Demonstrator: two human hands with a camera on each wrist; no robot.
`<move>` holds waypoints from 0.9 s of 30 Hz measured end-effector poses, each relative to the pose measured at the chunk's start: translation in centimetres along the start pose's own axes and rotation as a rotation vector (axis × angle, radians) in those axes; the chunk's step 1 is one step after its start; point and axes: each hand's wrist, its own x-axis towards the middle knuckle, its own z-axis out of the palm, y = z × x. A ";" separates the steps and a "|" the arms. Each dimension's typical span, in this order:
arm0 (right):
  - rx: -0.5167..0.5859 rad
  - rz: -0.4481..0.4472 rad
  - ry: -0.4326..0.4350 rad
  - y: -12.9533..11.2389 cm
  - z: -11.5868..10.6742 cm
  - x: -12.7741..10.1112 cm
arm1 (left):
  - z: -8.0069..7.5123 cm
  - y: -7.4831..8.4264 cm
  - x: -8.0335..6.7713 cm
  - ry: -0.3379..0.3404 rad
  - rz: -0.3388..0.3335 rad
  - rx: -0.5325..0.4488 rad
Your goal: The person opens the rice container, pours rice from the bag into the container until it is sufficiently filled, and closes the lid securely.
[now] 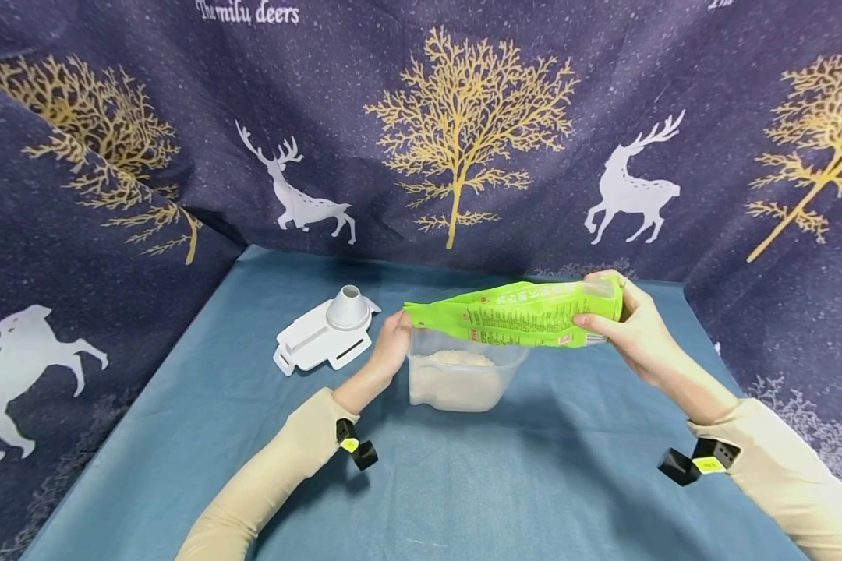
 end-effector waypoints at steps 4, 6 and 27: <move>-0.012 -0.005 0.003 0.0 0.0 0.0 | 0.0 0.0 0.0 0.010 0.009 0.007; -0.020 -0.005 0.003 0.1 0.0 0.0 | 0.0 -0.1 0.0 0.016 0.014 0.015; -0.180 0.007 -0.012 -0.1 0.1 0.2 | -0.2 0.0 0.0 0.026 0.005 0.006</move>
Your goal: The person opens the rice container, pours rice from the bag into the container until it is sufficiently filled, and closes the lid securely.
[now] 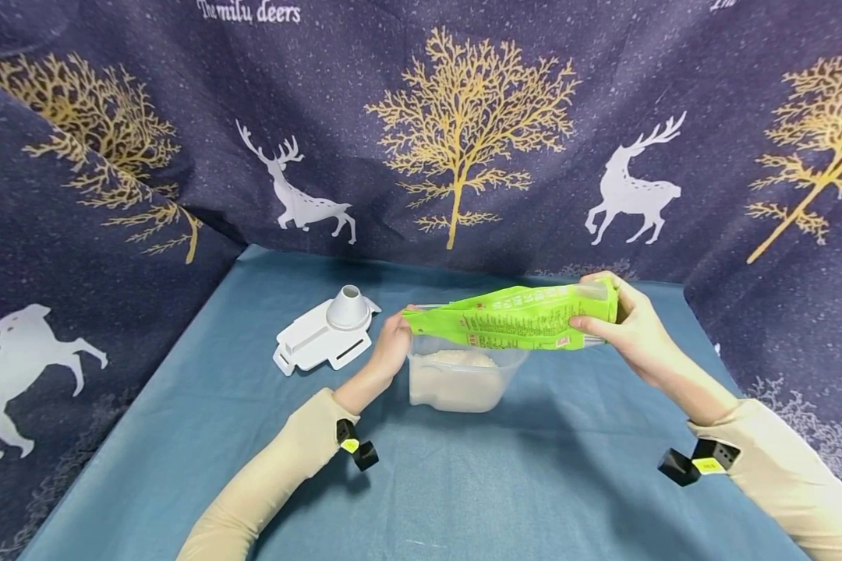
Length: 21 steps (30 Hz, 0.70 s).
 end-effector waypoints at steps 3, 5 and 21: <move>-0.010 -0.002 -0.004 0.0 0.0 0.0 | 0.1 0.0 0.1 0.001 0.000 -0.005; -0.015 -0.002 -0.004 -0.1 0.0 0.0 | 0.1 0.0 0.0 -0.001 -0.003 -0.011; -0.047 0.028 -0.017 -0.7 0.0 0.1 | 0.1 0.0 0.0 -0.012 -0.015 0.000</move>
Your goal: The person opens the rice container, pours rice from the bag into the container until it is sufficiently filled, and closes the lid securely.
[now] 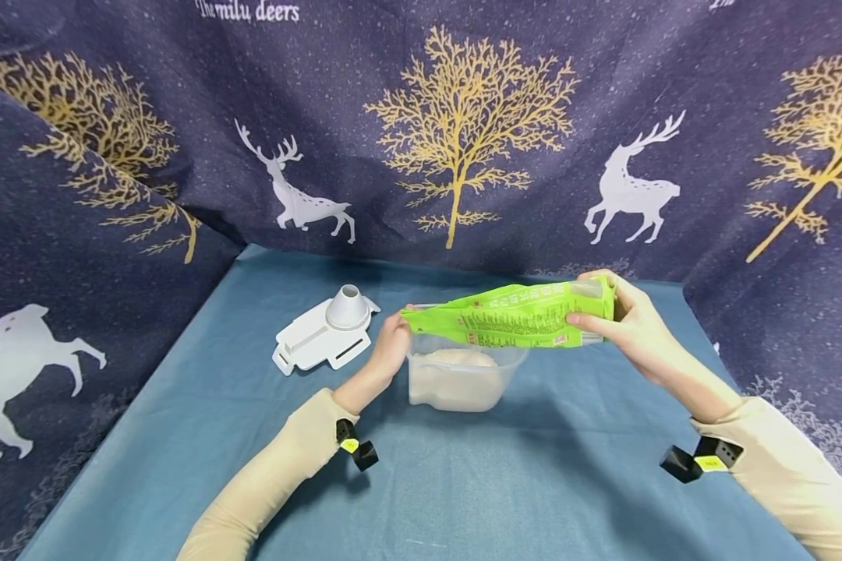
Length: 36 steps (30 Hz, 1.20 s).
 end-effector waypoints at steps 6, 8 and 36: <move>-0.031 -0.009 -0.004 -0.3 0.0 0.2 | 0.1 -0.1 0.0 0.006 0.009 0.012; -0.039 -0.008 -0.008 -0.3 -0.1 0.2 | 0.0 0.0 0.0 0.005 0.004 0.012; -0.620 -0.026 -0.002 -1.9 -0.4 0.3 | 0.1 0.2 0.1 0.018 0.021 0.004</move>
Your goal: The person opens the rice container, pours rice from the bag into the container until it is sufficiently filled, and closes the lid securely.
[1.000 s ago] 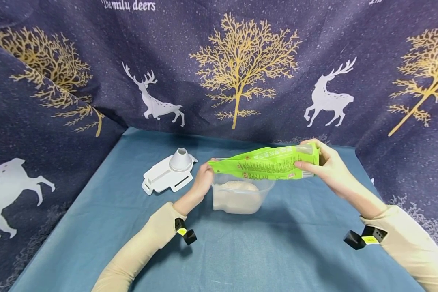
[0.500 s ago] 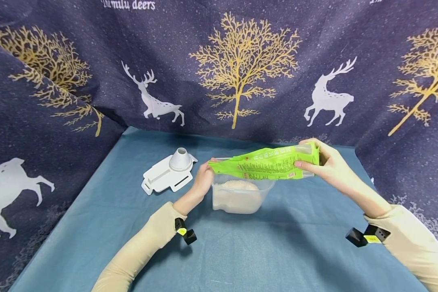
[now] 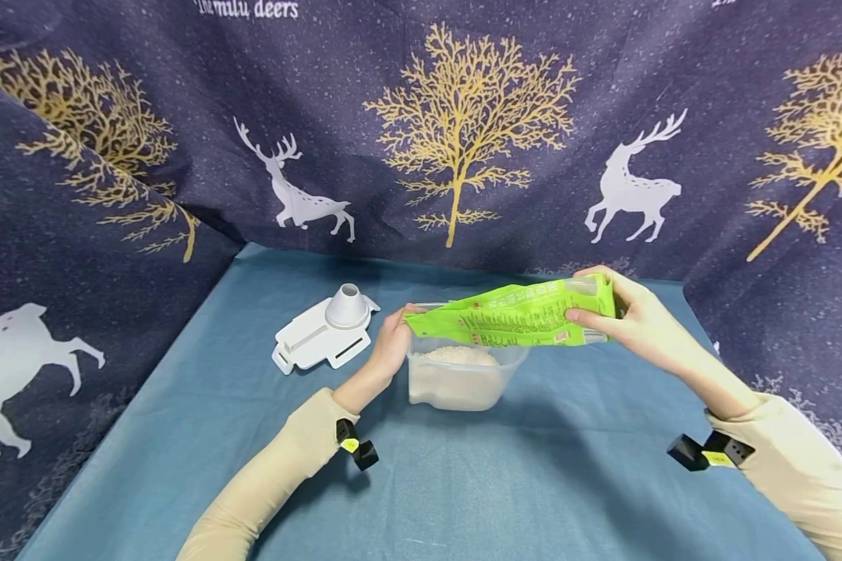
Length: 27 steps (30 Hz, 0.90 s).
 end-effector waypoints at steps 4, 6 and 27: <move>-0.067 -0.002 -0.005 -0.1 -0.2 -0.1 | 0.0 0.0 0.1 0.002 -0.006 -0.010; -0.077 -0.003 -0.007 0.0 -0.2 -0.1 | 0.1 -0.1 0.1 0.002 -0.009 -0.016; -0.156 -0.063 -0.049 -0.1 -0.4 -0.1 | 0.0 -0.1 0.1 -0.015 -0.006 -0.009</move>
